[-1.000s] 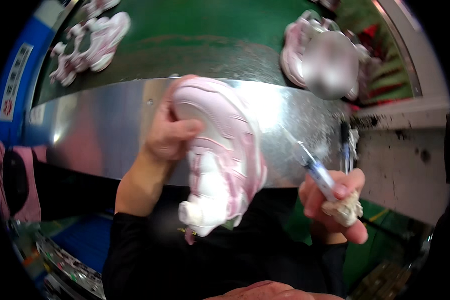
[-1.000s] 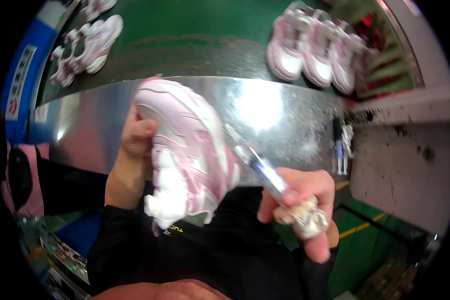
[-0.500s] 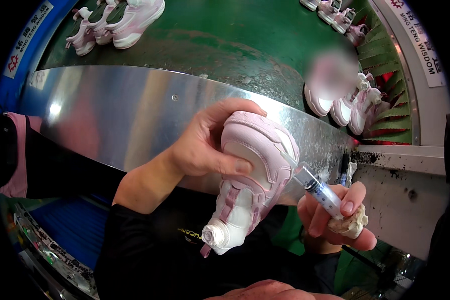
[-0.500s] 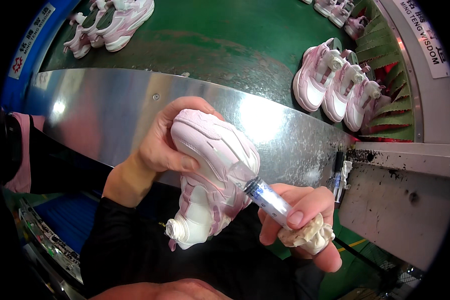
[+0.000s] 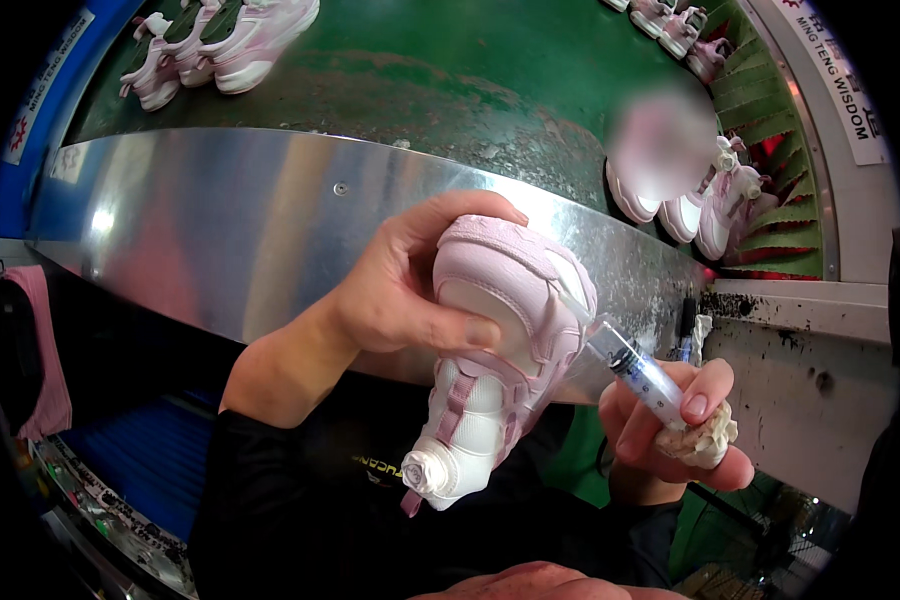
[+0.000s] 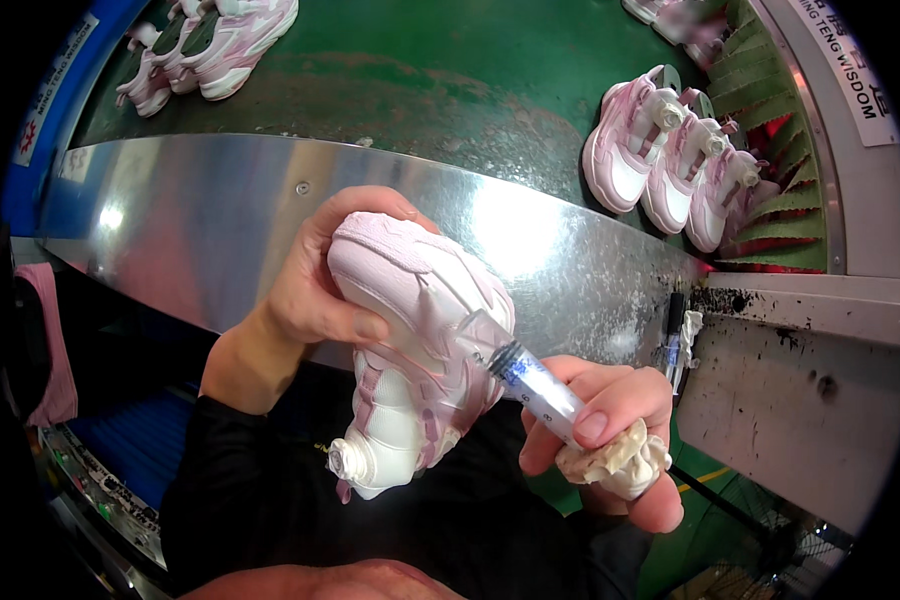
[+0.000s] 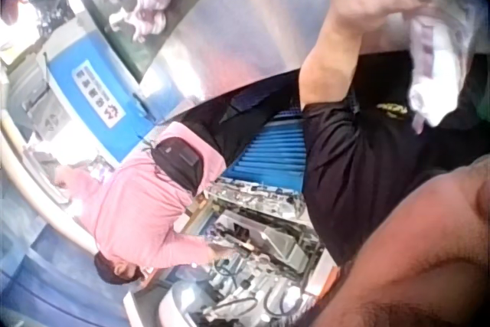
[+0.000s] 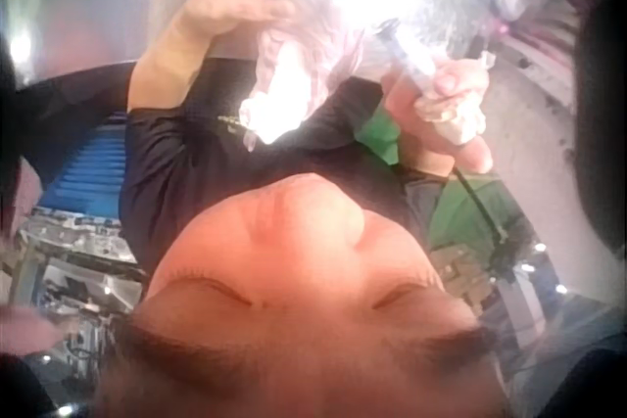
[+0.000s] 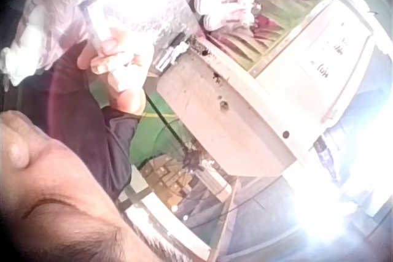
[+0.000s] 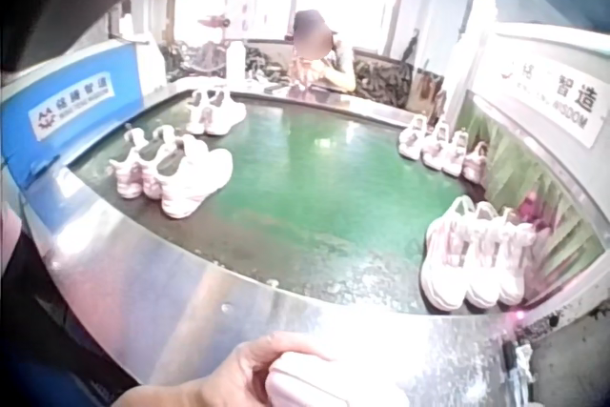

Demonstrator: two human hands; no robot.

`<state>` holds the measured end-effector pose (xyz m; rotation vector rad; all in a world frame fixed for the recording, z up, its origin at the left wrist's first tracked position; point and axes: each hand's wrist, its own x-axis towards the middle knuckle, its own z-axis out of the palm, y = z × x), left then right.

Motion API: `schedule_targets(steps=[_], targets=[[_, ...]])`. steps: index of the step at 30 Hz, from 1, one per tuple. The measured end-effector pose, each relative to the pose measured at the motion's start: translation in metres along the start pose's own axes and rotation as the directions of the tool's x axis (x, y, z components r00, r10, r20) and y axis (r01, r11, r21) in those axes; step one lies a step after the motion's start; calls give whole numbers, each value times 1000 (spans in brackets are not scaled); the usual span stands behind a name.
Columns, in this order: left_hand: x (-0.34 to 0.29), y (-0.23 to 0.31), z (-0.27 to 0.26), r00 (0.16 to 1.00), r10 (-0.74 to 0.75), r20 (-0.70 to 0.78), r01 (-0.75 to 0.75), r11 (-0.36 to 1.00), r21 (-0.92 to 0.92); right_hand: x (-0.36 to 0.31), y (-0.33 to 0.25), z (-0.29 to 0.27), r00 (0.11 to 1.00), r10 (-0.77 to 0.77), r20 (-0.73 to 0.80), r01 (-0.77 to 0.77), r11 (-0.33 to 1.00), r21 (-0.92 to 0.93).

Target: The person repeatedly picks up pink and white sneakers from a metal table, inserts a syringe into the side of each shoe, and injects a clear liquid. After each injection, the shoe is placed back on the table. The process is repeated for multiple shoes in a continuous loop.

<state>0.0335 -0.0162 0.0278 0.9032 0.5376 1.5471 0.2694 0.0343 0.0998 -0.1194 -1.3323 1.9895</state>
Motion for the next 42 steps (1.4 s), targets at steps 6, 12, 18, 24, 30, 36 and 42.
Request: schedule_targets(steps=[6,12,18,24,30,36,42], targets=[[-1,-1,-3,999,-26,-44,27,1000,7,-5,-1,-9,999,34,17,-35,999,26],[0,-2,-5,997,-26,-66,25,1000,-11,-10,-2,-6,997,80,-4,-79,994,78],[2,0,-11,1000,1,-28,-2,1000,-20,-19,8,-18,1000,25,8,-26,998,65],[3,-5,-19,996,-31,-87,23,996,-90,-38,16,-25,1000,7,-10,-7,998,66],[4,-9,-22,983,-71,-171,48,990,-132,-50,26,-31,1000,-7,-4,7,996,87],[5,-10,-25,977,-93,-194,75,992,-99,-63,33,-34,998,-8,-57,12,998,56],[5,-9,-31,973,-138,-183,113,983,-142,-79,34,-40,998,29,-55,-28,999,18]])
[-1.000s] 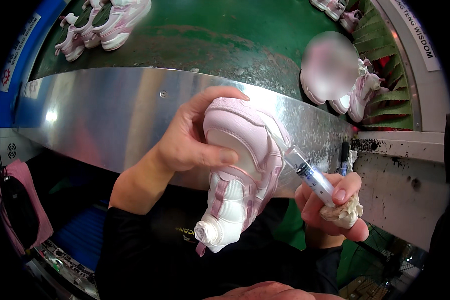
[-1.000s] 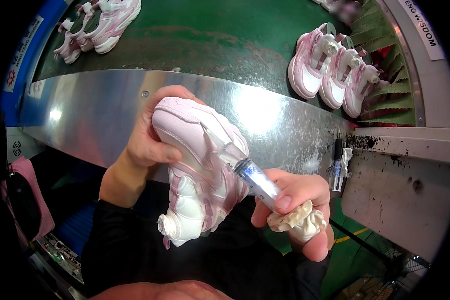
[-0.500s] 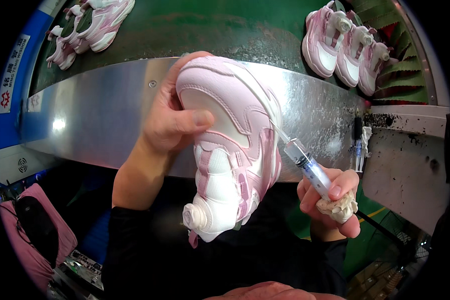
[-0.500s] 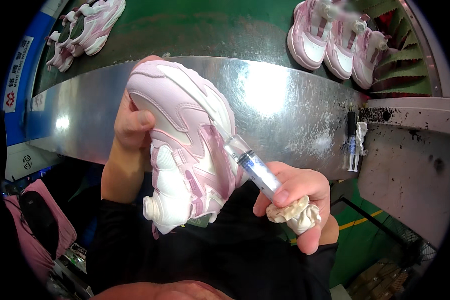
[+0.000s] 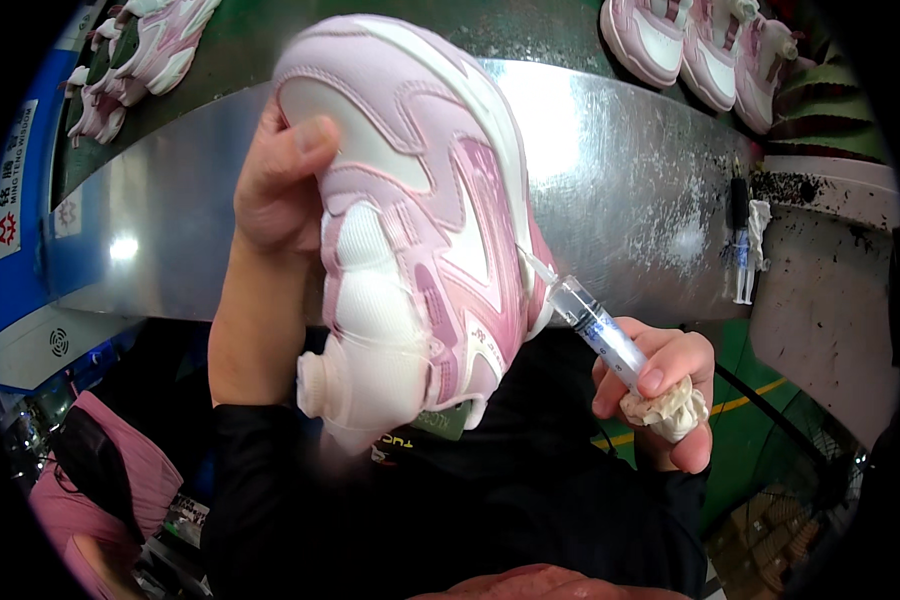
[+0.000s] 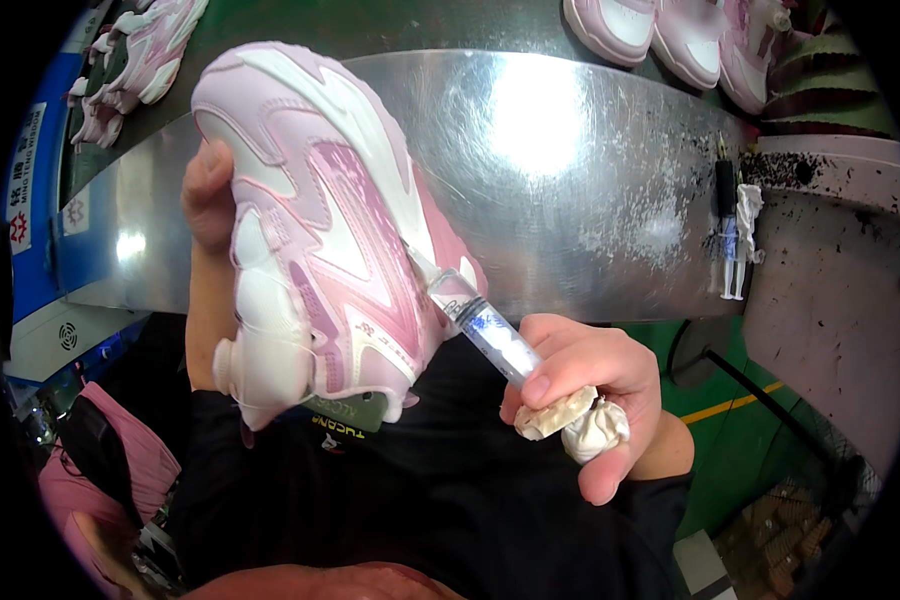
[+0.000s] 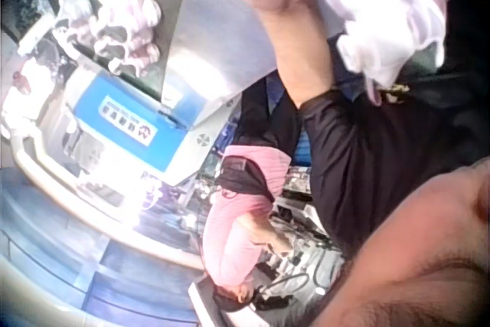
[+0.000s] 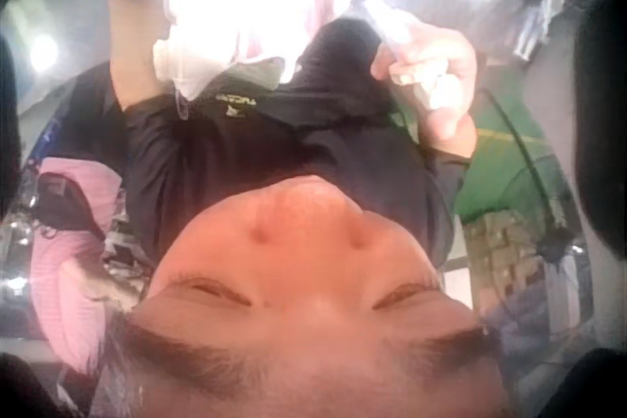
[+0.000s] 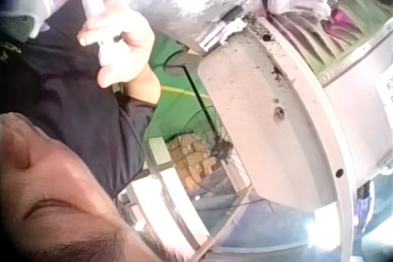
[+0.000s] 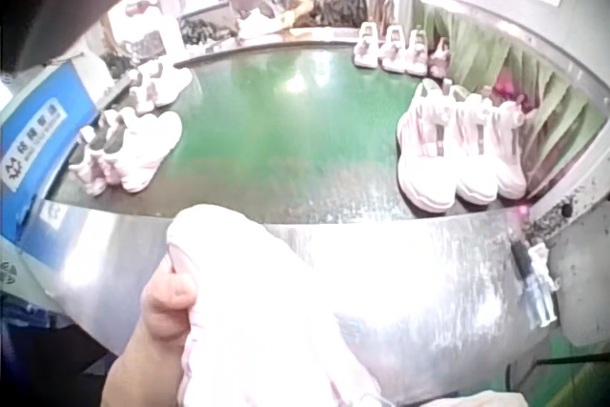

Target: The person repeatedly picks up pink and white sneakers from a metal table, inserts a syringe into the side of each shoe, and injects a clear liquid. After each injection, the shoe is placed back on the table. The process is repeated for multiple shoes in a continuous loop.

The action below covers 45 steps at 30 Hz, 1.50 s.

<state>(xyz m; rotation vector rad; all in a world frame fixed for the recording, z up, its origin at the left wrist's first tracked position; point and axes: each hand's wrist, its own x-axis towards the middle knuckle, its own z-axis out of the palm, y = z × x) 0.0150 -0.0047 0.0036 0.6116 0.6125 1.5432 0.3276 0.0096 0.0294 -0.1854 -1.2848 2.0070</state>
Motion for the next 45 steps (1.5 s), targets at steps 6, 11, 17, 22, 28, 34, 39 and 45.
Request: schedule_targets(steps=[6,11,17,22,28,34,39,45], targets=[[6,-8,-5,1000,-9,15,11,990,-138,-15,3,-5,1000,4,23,-4,1000,-20],[10,-11,-9,999,-38,29,43,980,-194,-24,6,-7,1000,6,-3,-6,1000,-6],[9,-14,-15,997,-66,43,75,970,-232,-24,9,-9,1000,5,3,-5,1000,17],[12,-15,-24,993,-96,70,112,956,-270,-26,9,-8,1000,-11,4,11,1000,11],[19,-12,-27,989,-124,84,143,948,-283,-30,8,-8,1000,1,8,-2,1000,30],[23,-13,-27,986,-141,92,162,946,-282,-32,10,-13,999,-21,50,21,1000,1],[25,-12,-26,983,-157,89,176,945,-275,-31,9,-14,999,-13,50,13,1000,14],[24,-13,-24,980,-180,83,196,943,-269,-33,10,-14,999,-21,24,21,1000,11]])
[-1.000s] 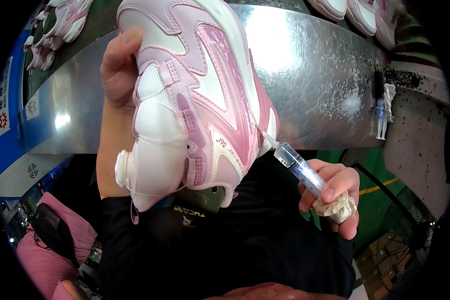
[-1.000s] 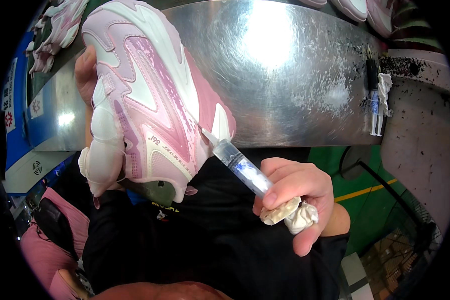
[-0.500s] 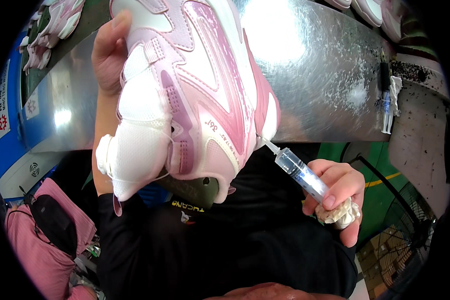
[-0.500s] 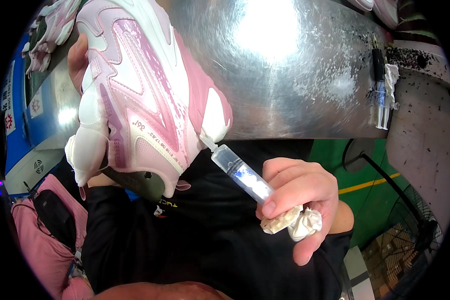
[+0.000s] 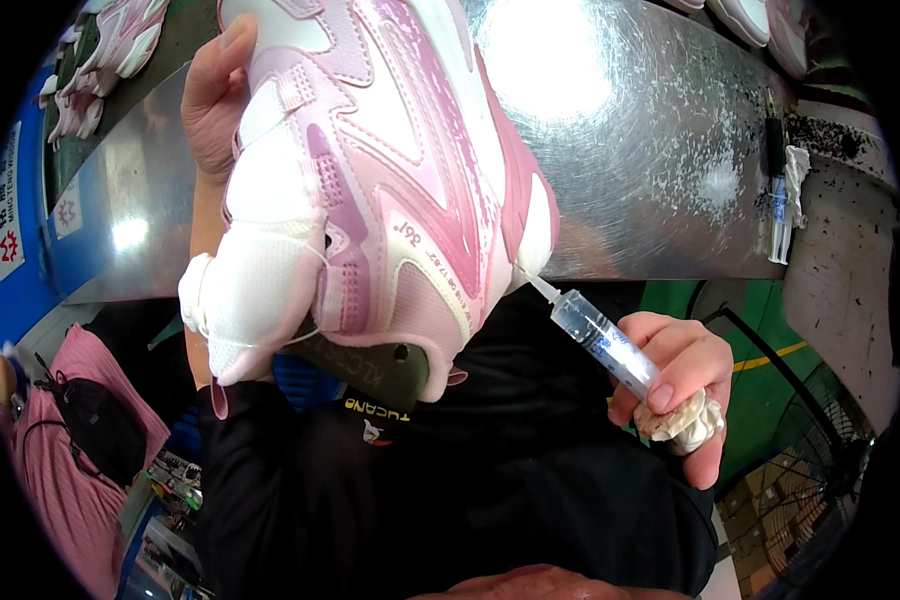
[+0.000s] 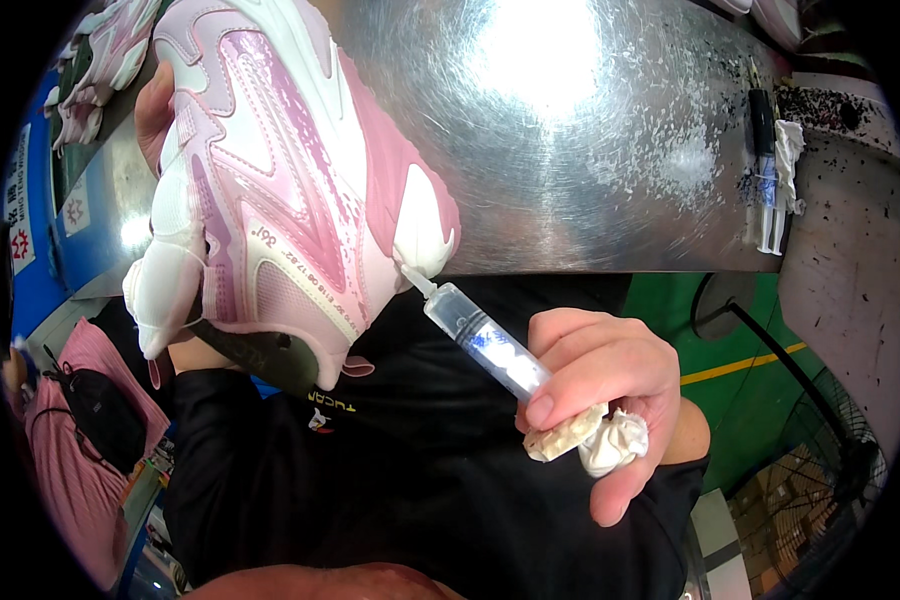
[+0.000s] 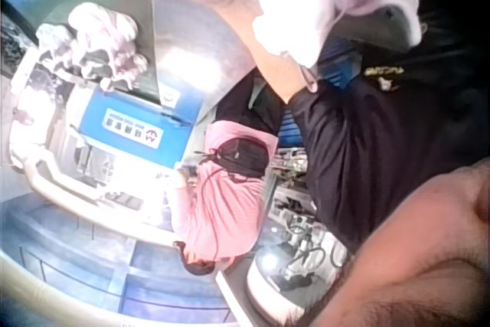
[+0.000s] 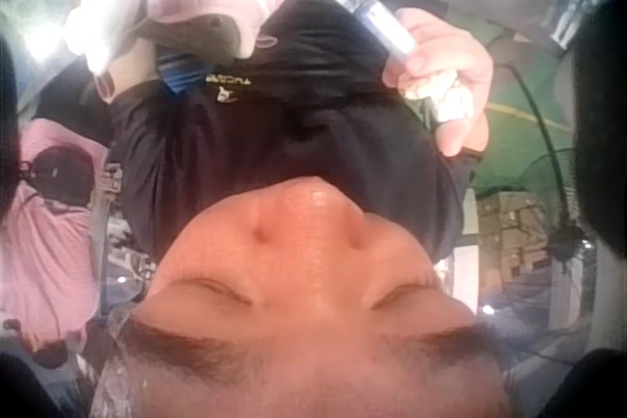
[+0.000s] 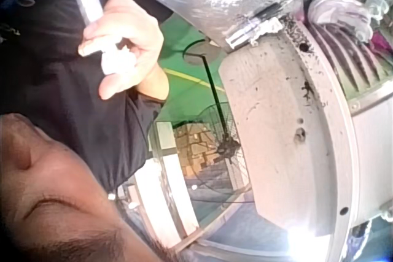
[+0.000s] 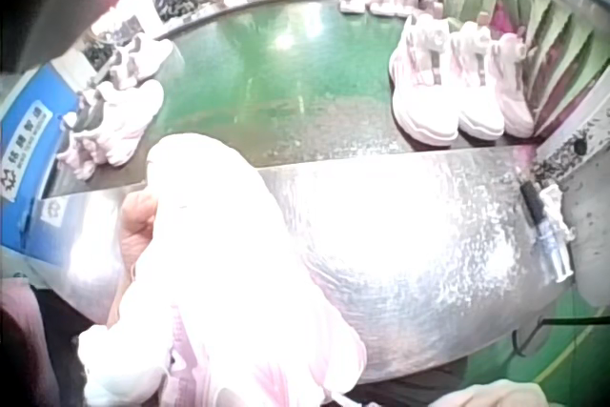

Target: The person repeatedly picks up pink and white sneakers from a metal table, inserts a syringe into the side of each shoe, and injects a clear liquid. After each injection, the shoe is placed back on the table. The process is repeated for multiple shoes in a continuous loop.

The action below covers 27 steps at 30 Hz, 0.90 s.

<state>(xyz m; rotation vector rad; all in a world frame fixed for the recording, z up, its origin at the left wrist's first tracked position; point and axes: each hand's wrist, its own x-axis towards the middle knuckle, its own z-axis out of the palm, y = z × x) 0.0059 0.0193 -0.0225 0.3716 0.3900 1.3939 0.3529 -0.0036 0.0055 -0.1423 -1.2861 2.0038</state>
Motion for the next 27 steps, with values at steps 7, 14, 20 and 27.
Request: schedule_targets(steps=[7,14,20,27], targets=[[-3,0,0,1000,-11,-17,11,1000,2,0,4,-1,1000,-21,4,21,1000,6],[-1,2,0,999,-33,-24,33,999,16,-1,5,-1,999,-35,4,35,999,-4],[-5,2,1,998,-49,-42,50,998,26,0,4,1,999,-20,30,22,997,-75],[-10,-3,12,990,-117,-82,118,993,9,-7,5,4,997,-23,77,39,978,-207]])
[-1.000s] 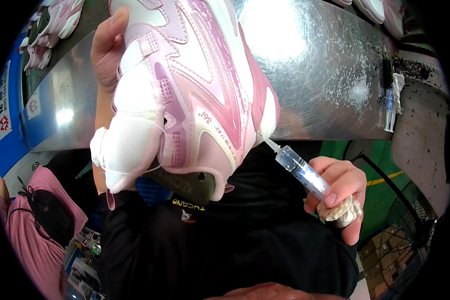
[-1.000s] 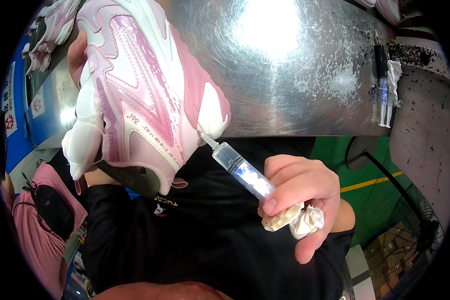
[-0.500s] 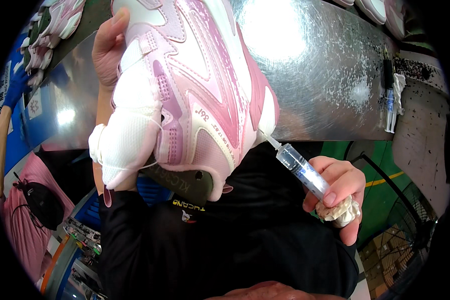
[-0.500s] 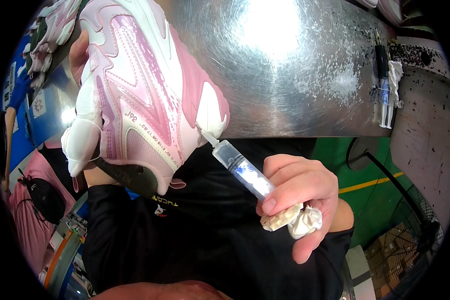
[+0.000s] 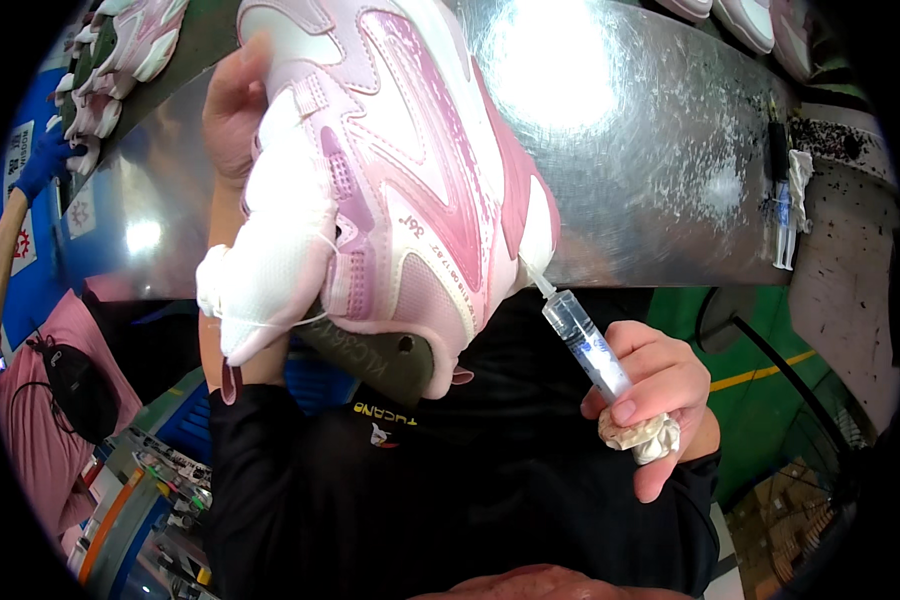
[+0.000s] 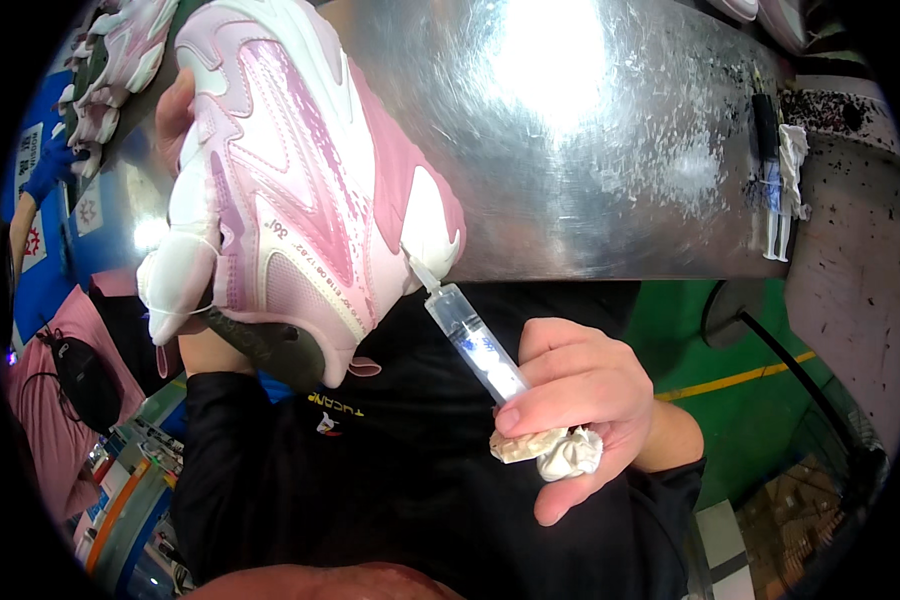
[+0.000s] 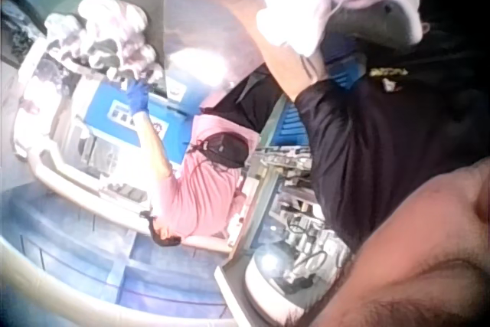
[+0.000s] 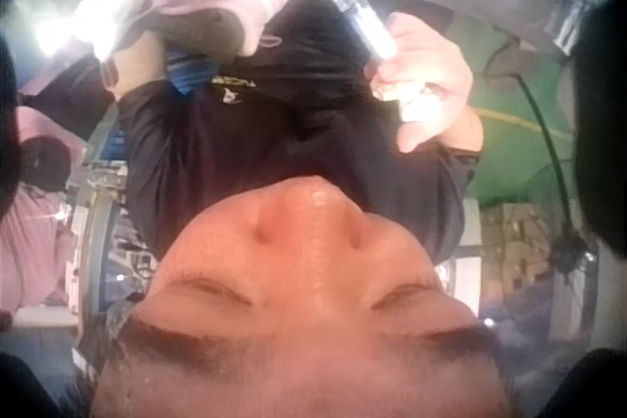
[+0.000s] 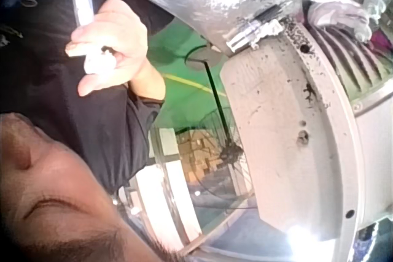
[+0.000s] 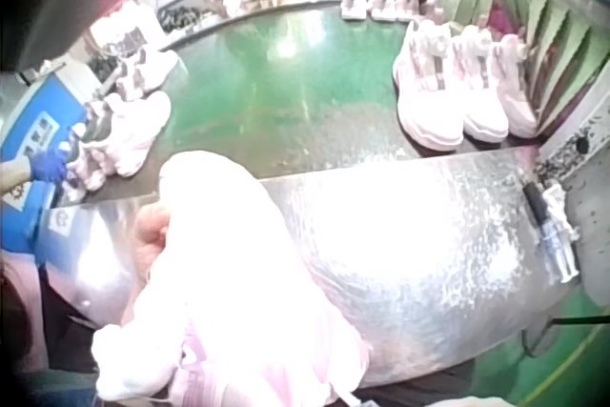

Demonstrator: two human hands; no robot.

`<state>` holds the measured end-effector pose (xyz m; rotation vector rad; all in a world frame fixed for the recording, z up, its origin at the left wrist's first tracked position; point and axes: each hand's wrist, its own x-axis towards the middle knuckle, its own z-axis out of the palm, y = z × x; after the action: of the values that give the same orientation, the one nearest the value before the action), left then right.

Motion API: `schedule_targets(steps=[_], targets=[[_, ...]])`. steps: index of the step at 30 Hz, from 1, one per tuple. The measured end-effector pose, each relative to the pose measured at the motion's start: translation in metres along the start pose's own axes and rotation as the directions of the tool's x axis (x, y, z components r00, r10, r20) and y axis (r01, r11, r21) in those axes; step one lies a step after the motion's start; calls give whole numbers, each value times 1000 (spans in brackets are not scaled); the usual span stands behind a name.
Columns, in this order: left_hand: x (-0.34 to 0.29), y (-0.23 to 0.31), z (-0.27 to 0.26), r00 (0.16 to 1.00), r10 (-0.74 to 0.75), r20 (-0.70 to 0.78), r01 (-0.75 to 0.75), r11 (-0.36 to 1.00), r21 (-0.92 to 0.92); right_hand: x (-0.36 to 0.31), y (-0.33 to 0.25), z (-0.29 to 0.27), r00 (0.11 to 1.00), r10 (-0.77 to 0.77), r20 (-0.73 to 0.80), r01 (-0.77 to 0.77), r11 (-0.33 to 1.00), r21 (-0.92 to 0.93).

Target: The person repeatedly picks up pink and white sneakers from a metal table, inserts a syringe into the side of each shoe, and injects a clear liquid. After each injection, the shoe is placed back on the table. The process is repeated for multiple shoes in a continuous loop.

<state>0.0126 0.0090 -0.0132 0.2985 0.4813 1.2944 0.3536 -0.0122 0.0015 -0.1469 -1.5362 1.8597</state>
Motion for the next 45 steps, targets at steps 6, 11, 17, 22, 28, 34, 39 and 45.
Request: schedule_targets(steps=[6,11,17,22,28,34,39,45], targets=[[-2,-3,8,999,-26,-38,24,999,-31,-6,2,2,1000,-11,7,11,999,-31],[-6,-5,20,978,36,-204,-26,998,54,-10,5,2,999,-36,0,36,999,-25],[-29,-1,19,856,145,-496,24,947,319,-15,13,-2,1000,-27,-14,27,999,-34],[-61,-5,41,871,160,-464,26,929,368,-8,17,-5,1000,-26,-15,25,998,-63],[-91,-9,40,874,471,118,-58,-140,988,2,30,-3,999,-31,-34,29,997,-65],[-117,-20,53,859,509,-55,211,-253,944,11,34,3,998,-44,-37,41,995,-88],[-179,-45,22,708,323,-628,160,793,588,10,33,9,999,-28,-32,25,996,-91],[-192,-90,27,840,81,-537,51,973,226,12,27,15,999,17,-28,-20,992,-123]])
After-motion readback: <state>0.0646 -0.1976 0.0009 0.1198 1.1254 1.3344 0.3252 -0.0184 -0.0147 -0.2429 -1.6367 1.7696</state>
